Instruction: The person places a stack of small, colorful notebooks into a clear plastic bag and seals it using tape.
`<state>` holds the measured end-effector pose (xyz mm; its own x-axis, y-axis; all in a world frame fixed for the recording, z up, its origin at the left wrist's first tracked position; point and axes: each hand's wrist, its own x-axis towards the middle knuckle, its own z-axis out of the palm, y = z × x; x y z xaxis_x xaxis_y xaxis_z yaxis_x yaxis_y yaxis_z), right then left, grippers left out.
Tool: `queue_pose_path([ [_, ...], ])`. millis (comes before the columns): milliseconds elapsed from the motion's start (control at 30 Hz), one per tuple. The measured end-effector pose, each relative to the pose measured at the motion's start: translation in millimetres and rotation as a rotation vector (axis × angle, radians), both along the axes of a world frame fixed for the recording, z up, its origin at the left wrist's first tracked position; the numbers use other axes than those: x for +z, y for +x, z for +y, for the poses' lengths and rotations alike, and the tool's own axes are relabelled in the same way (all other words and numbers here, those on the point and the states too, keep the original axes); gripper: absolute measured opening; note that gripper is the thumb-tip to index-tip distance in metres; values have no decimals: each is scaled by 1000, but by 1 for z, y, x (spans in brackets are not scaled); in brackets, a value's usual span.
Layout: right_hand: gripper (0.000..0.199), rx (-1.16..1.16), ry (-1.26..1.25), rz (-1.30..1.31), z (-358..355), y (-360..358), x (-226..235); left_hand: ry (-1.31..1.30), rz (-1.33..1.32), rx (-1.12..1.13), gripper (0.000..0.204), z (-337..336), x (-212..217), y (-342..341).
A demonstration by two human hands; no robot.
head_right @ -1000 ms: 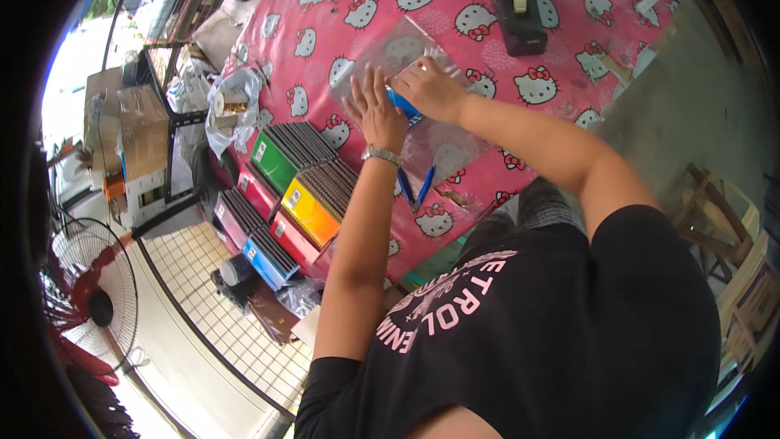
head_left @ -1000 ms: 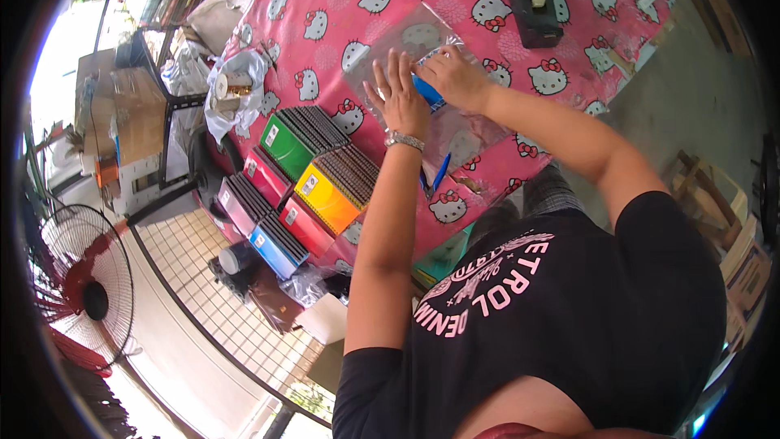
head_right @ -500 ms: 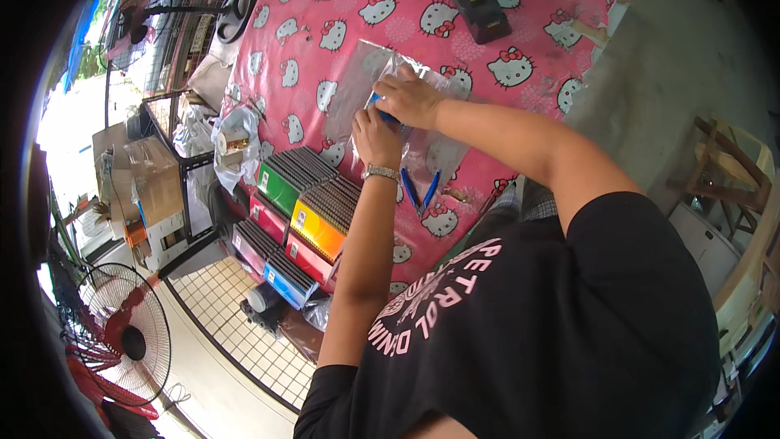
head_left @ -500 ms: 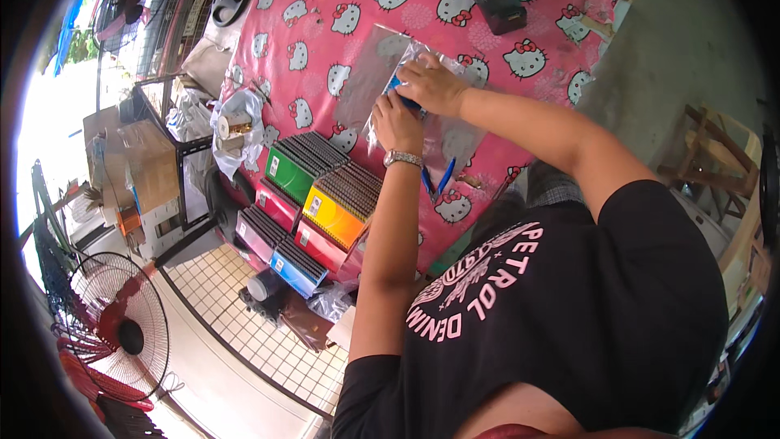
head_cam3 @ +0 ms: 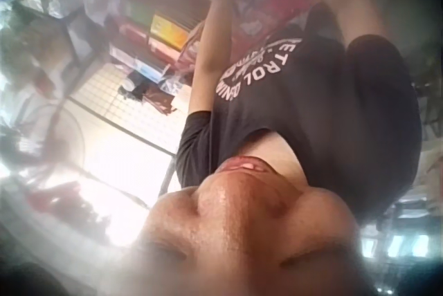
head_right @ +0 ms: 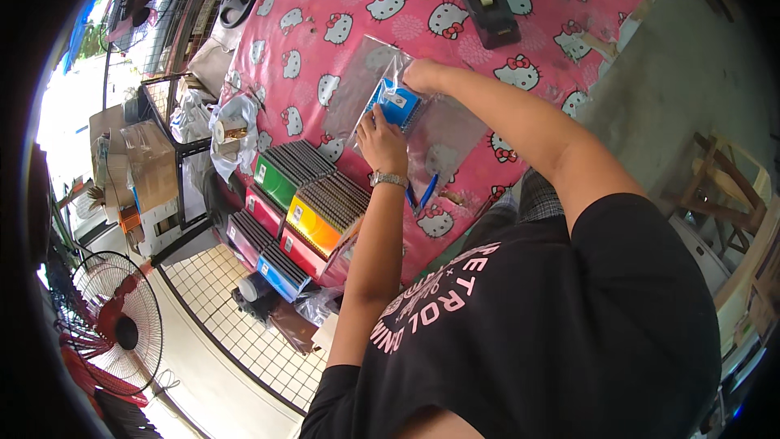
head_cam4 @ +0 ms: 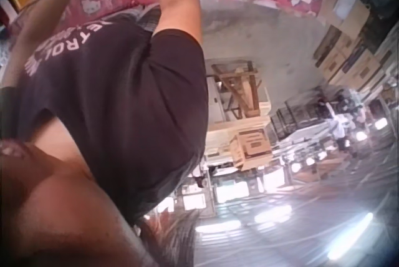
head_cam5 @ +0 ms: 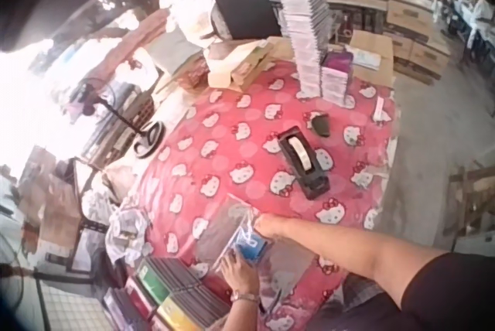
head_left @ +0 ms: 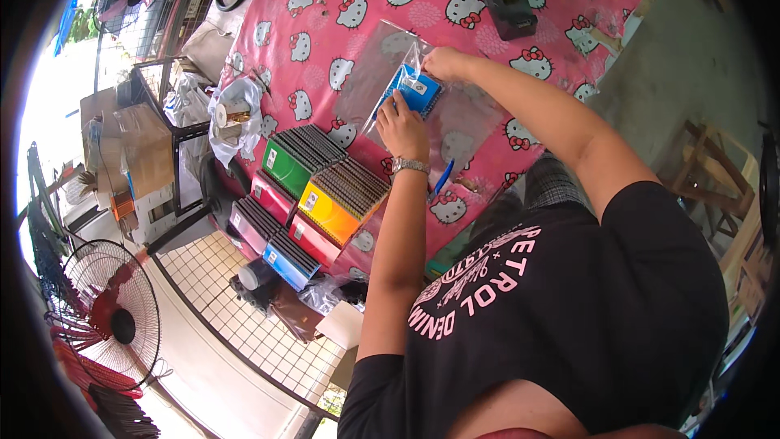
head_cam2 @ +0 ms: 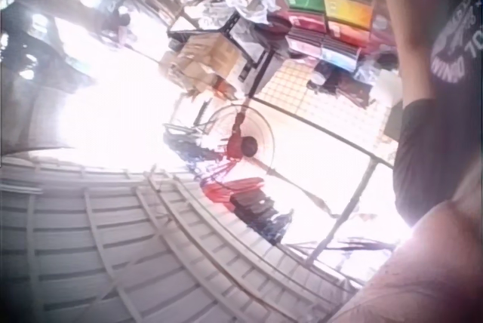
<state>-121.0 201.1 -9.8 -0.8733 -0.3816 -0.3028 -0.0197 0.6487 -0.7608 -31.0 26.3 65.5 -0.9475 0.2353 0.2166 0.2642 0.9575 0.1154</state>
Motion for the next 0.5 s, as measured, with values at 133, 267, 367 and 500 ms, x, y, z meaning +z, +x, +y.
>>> queue_pose_path([
  [133, 47, -513, -381, -540, -7, -6, 46, 63, -26, 22, 46, -11, -1, 2],
  [267, 56, -632, -24, 155, -19, -3, 73, 84, -2, -20, 46, -5, -3, 0],
  [367, 54, -628, -53, 294, 5, 0, 76, 145, 29, 5, 42, -4, -1, -6],
  [500, 37, -674, -150, 689, 18, 59, 83, 153, -15, 27, 32, -13, -2, -8],
])
